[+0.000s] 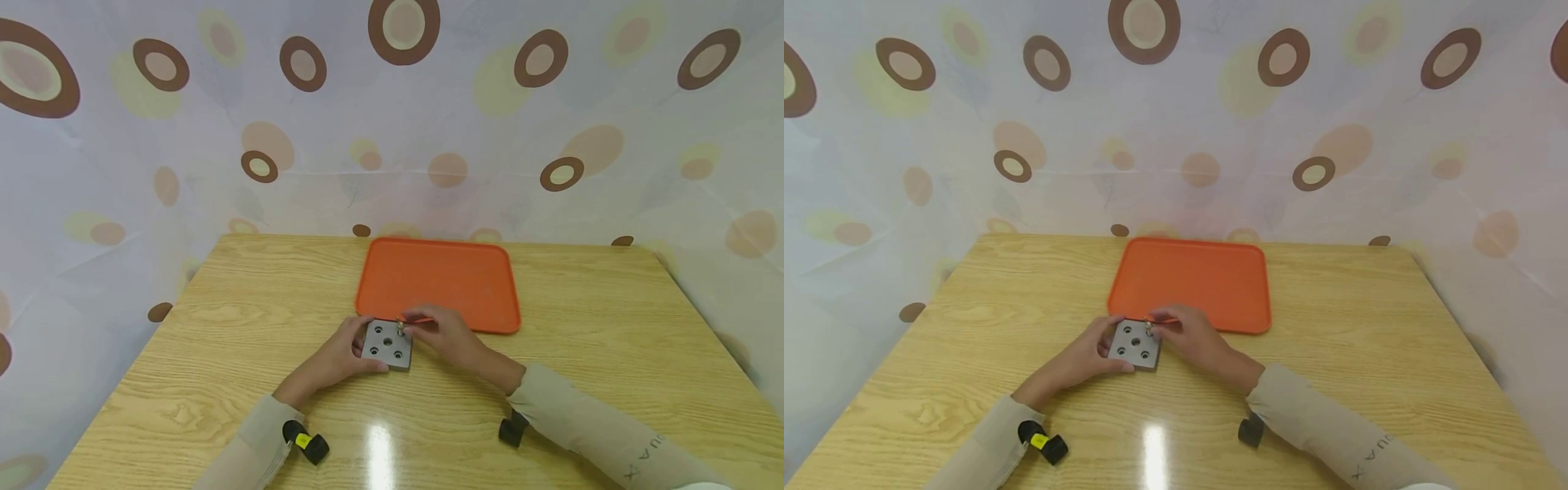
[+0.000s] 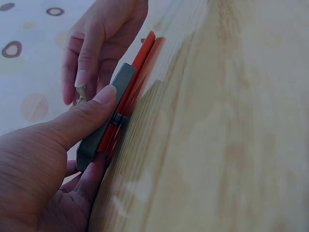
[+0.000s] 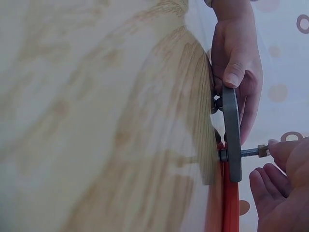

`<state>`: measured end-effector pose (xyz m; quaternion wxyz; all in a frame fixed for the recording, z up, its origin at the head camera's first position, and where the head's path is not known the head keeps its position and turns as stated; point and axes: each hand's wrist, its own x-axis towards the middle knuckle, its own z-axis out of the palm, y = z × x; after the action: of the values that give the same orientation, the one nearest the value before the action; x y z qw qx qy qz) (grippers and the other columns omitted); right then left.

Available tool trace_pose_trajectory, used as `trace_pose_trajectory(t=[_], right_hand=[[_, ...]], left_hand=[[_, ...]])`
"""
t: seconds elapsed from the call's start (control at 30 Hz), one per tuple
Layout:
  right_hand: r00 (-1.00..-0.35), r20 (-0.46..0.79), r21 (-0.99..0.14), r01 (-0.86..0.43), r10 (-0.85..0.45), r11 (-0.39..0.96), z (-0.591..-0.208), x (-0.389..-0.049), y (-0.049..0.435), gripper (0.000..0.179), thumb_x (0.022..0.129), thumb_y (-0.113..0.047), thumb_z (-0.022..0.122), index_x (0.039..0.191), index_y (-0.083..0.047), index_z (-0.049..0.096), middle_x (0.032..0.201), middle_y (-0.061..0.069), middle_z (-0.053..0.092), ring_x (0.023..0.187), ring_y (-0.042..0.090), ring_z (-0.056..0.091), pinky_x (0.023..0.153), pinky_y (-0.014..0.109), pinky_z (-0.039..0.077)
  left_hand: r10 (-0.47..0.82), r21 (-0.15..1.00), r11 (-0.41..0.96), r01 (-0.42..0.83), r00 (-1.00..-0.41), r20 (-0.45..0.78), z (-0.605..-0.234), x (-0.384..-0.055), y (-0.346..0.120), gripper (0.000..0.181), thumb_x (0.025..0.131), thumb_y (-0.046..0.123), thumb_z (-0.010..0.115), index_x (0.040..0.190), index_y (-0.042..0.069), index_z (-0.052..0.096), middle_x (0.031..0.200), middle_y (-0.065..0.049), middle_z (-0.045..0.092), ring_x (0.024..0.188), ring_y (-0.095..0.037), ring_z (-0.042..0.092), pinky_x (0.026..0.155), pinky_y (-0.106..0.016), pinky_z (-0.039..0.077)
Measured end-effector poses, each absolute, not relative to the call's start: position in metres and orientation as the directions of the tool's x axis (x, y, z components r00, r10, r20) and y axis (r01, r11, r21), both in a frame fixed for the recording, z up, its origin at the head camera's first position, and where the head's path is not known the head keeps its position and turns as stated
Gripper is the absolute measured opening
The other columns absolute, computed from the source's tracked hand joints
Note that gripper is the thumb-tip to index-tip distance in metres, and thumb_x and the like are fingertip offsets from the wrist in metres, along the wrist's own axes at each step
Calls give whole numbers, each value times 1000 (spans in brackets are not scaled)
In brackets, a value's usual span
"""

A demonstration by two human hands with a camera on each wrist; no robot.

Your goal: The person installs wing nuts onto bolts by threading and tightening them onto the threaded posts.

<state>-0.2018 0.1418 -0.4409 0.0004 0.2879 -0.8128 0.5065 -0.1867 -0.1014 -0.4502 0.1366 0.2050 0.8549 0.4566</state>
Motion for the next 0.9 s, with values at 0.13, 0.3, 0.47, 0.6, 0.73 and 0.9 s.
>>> trace_pose_trajectory(t=[0.13, 0.3, 0.47, 0.6, 0.73, 0.9], right_hand=[[-823, 301, -818, -483, -482, 314, -441, -202, 141, 29, 88, -11, 65, 116, -5, 61, 112, 4, 62, 104, 15, 58, 83, 25, 47], [-818, 299, -812, -489, -490, 320, -440, -202, 140, 33, 88, -14, 65, 117, -2, 60, 113, 9, 62, 105, 18, 58, 84, 26, 47], [-826, 276, -812, -474, -491, 340, -439, -202, 139, 33, 88, -15, 65, 118, -3, 60, 114, 7, 61, 104, 15, 58, 83, 25, 48], [-823, 278, -810, -478, -495, 339, -439, -202, 140, 33, 88, -15, 65, 118, -3, 60, 114, 7, 61, 104, 16, 58, 83, 26, 48], [-824, 278, -818, -472, -493, 329, -439, -202, 141, 33, 87, -16, 66, 117, -3, 60, 114, 7, 61, 103, 13, 58, 83, 25, 47], [-831, 278, -826, -463, -482, 322, -440, -202, 142, 29, 88, -13, 64, 116, -2, 61, 113, 7, 61, 102, 11, 58, 84, 26, 47]], left_hand=[[472, 836, 501, 222, -880, -49, -451, -187, -101, 93, 72, 43, 78, 144, 13, 27, 115, -3, 40, 91, -15, 49, 77, -30, 45], [470, 834, 505, 223, -881, -49, -451, -188, -101, 94, 72, 44, 78, 144, 13, 27, 116, -2, 39, 91, -15, 49, 76, -29, 45], [473, 831, 507, 229, -880, -45, -450, -187, -102, 94, 72, 44, 78, 144, 12, 27, 115, -2, 39, 91, -15, 49, 76, -28, 45], [475, 835, 502, 225, -879, -48, -450, -187, -102, 93, 72, 43, 78, 144, 12, 27, 115, -2, 39, 91, -15, 49, 76, -28, 45], [477, 834, 501, 230, -878, -44, -449, -187, -102, 93, 72, 43, 78, 144, 12, 27, 115, -3, 39, 90, -15, 49, 76, -28, 45], [478, 835, 496, 236, -877, -37, -450, -187, -102, 93, 72, 42, 79, 143, 11, 28, 115, -4, 40, 90, -15, 49, 76, -28, 46]])
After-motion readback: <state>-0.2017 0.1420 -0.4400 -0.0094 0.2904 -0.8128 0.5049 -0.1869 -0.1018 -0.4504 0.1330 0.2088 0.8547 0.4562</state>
